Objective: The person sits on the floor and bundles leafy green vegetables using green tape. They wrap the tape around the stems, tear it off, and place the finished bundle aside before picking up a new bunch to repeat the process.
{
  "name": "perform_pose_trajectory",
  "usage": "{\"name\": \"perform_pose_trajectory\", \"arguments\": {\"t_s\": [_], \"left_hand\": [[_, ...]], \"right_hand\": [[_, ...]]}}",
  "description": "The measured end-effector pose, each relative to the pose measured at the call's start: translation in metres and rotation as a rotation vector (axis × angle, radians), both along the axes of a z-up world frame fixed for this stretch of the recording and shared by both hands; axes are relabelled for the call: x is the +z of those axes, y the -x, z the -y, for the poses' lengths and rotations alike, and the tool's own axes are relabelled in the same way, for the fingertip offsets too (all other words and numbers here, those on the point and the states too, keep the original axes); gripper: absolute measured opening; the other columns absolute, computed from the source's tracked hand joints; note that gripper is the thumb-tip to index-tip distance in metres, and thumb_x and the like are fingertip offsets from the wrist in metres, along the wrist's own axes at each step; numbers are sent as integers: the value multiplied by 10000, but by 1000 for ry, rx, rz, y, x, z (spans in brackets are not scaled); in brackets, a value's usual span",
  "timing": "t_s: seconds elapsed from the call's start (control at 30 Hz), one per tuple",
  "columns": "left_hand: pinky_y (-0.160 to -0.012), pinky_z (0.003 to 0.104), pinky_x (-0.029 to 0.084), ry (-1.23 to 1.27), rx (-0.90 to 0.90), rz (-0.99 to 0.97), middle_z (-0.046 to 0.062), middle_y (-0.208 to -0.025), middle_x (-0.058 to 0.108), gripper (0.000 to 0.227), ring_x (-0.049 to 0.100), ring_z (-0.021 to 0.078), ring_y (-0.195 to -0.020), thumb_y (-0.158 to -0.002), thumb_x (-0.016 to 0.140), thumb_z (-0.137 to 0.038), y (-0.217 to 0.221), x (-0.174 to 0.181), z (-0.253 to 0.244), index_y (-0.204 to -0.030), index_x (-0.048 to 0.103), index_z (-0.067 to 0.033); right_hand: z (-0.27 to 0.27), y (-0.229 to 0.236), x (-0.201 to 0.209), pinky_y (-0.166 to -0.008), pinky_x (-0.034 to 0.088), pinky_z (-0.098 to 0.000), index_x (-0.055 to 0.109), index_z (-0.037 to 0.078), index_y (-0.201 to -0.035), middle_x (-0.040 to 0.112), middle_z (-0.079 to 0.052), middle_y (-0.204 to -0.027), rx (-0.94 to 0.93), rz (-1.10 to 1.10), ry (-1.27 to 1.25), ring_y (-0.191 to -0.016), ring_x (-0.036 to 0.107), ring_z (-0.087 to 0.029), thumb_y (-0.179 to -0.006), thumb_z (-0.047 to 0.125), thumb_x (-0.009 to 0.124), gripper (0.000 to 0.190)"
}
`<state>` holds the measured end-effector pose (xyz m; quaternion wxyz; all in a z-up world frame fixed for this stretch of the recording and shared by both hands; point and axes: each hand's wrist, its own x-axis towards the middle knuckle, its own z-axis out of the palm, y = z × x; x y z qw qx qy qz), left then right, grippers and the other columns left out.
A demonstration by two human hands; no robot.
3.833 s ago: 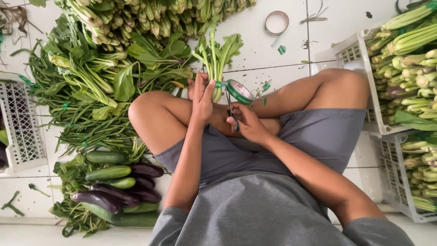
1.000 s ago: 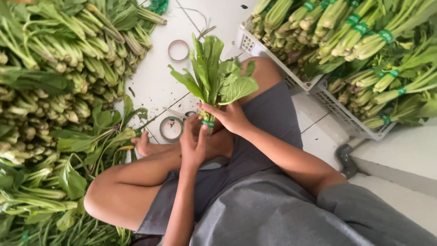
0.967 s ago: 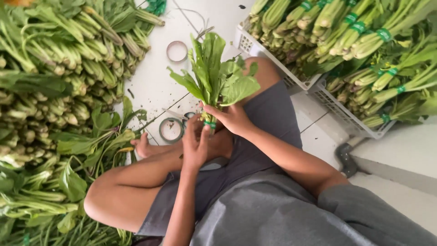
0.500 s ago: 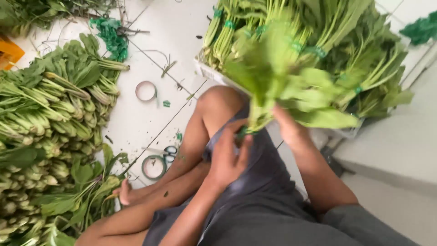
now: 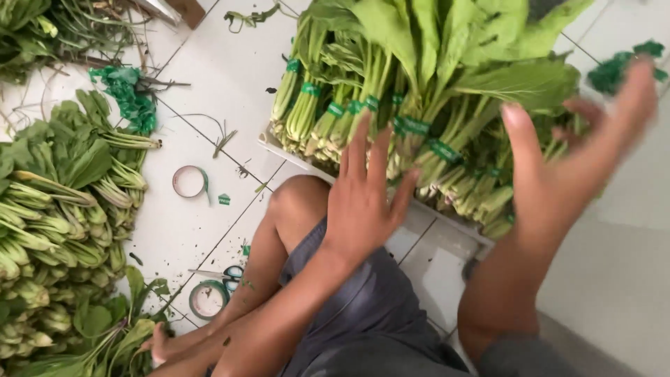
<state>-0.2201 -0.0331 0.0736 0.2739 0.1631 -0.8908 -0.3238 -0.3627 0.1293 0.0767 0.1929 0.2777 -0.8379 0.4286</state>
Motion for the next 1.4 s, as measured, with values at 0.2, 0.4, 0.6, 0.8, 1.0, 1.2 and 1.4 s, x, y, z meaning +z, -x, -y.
{"name": "perform_pose_trajectory", "arguments": {"t_s": [0.2,0.4,0.6,0.8,1.0,1.2,1.4], "left_hand": [[-970,446,530,-24,-83,43,169,-1464,478,449,588,371,-1218,-936,739,-134,-61,-11,17,-1335,550,-51],[-786,417,603,-93,199,64,105,-1212,621,386,645,318,-1093,-900,708,-220,-158,-64,46,-1260,620,-112],[-1019,484,526,-148,645,-53,136,-1222,644,464,648,370,-1176,-830,740,-77,-319,-61,53,-1278,620,-75],[-897,415,526,53,1176,-299,84,-1068,702,196,668,341,-1033,-949,676,-52,-481,-30,32,-803,546,-56],[-606,343,575,-69,1584,-299,111,-1013,649,56,685,284,-864,-1020,634,-65,-622,-78,-7,-1066,661,-47],[-776,371,509,29,1850,-150,109,-973,608,235,609,273,-843,-910,687,-136,-726,-145,43,-1090,584,-25],[-569,321,617,-250,1996,536,175,-1132,572,982,678,274,-850,-820,753,-838,-774,-226,128,-1298,499,-19]], "right_hand": [[44,-92,-11,-925,395,-470,475,-15,-1097,492,-189,-1072,160,-268,72,-997,446,-345,-1037,291,431,314],[134,-145,-39,-714,602,-309,697,-23,-1080,676,-103,-1014,985,221,33,-1155,631,-353,-903,48,729,194],[211,-254,-26,-770,555,-321,672,2,-1082,637,-126,-1173,1248,413,-114,-951,644,-228,-1074,87,632,95],[264,-426,-15,-717,559,-323,681,23,-896,667,-123,-1060,1660,357,-217,-940,671,-271,-996,116,743,150],[276,-609,-47,-636,542,-323,602,55,-760,689,-78,-902,1963,333,-219,-825,700,-258,-1022,221,733,336],[272,-743,-101,-605,530,-335,662,151,-889,637,-13,-927,1868,185,-645,-599,642,-156,-914,307,716,167],[289,-760,-108,-591,511,-349,657,115,-906,620,-39,-930,1822,-113,-533,-571,593,-177,-903,183,732,102]]}}
